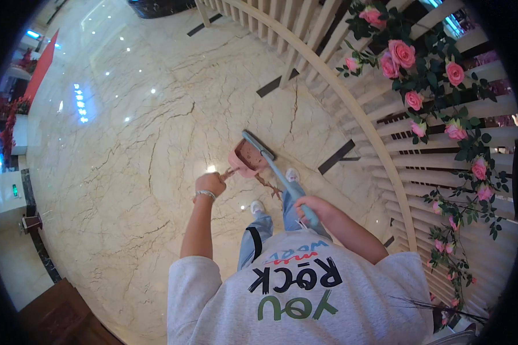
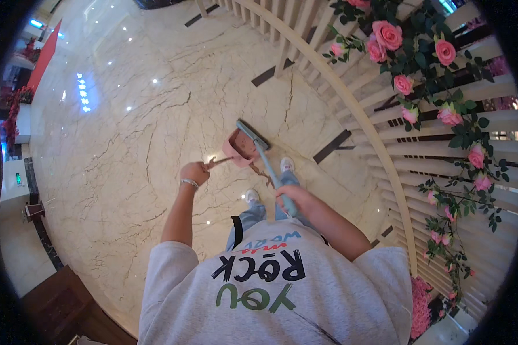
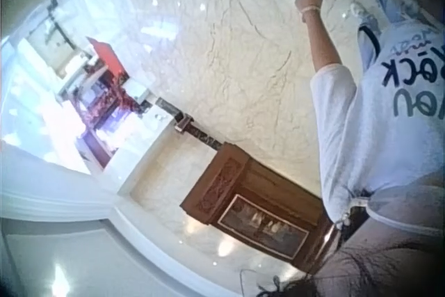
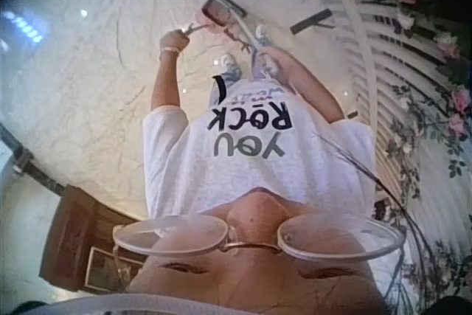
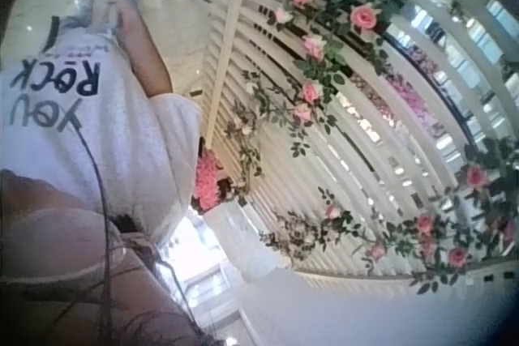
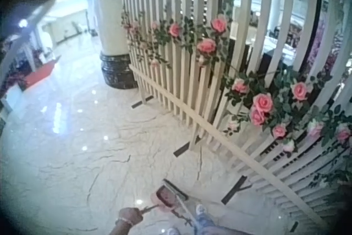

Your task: Sweeping the floor with a broom and dustpan in a large lobby area.

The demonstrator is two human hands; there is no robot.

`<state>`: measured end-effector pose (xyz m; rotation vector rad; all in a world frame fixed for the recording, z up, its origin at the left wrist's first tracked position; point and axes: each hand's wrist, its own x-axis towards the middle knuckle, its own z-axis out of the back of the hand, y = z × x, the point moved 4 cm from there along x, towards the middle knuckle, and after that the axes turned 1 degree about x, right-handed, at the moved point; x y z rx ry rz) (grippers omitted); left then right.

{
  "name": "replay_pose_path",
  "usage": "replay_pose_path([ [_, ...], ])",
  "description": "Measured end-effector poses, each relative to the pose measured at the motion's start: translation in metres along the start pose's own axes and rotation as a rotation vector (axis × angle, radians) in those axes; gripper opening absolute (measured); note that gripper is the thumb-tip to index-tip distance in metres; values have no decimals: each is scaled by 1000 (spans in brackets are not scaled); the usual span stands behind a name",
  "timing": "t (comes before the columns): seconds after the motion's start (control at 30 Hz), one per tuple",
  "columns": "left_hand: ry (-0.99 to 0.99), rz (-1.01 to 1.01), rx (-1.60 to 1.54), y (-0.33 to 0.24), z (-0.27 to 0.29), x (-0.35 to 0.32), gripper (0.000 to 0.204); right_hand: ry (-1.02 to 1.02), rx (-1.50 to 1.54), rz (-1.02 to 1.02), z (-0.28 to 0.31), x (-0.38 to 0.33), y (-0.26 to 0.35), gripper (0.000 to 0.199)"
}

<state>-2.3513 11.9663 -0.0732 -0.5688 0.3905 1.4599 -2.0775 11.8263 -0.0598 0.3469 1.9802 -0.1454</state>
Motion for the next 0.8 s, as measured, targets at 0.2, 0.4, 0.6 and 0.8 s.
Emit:
replay_pose_path([
  [0.2,-27,271,-206,90,-61,-76,25,80,163,-36,41,-60,36,12],
  [0.4,-234,484,-519,174,-93,-171,15,5,199,6,21,-77,48,12],
  [0.6,-232,536,-552,205,-81,-172,20,-160,10,64,-3,-50,68,12],
  [0.8,-250,627,-522,208,-10,-107,22,-198,48,8,-3,-35,122,12],
])
